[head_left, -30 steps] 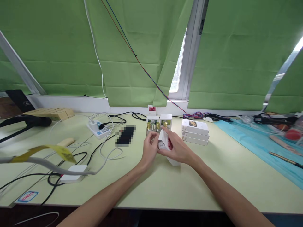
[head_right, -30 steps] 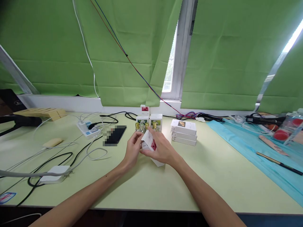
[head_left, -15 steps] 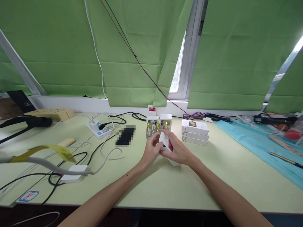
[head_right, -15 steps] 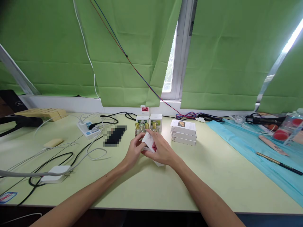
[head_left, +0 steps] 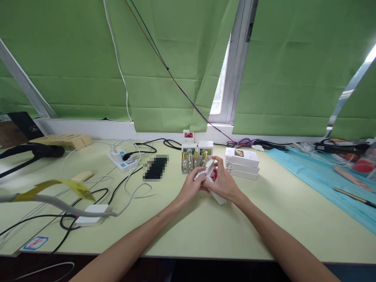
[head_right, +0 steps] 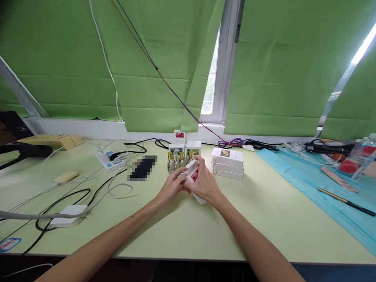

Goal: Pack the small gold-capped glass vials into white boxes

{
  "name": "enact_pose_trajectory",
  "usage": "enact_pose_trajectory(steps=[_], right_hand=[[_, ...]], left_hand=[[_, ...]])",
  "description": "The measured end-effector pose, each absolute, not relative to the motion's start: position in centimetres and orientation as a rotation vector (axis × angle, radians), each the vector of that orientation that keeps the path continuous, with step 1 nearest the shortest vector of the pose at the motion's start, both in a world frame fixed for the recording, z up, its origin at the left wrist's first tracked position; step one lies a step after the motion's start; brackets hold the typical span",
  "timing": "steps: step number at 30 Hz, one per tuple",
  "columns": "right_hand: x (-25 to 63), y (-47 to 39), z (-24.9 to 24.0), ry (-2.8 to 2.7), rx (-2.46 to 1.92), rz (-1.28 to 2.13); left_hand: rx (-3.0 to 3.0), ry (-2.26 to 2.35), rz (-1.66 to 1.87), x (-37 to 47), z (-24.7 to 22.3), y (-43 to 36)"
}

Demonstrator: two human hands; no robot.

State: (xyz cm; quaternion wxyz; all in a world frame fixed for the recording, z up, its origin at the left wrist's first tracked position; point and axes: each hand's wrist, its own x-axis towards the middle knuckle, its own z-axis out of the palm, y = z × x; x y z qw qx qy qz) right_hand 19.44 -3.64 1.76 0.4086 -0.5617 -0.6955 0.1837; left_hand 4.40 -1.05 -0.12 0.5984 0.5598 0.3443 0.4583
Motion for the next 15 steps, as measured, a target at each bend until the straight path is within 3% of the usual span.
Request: enact_pose_trajectory(steps=[15], right_hand=[[21.2, -3.1, 2.3, -1.713, -1.562, 0.835]], left_hand=[[1.116, 0.757, 0.733, 4.9, -0.5, -1.4]])
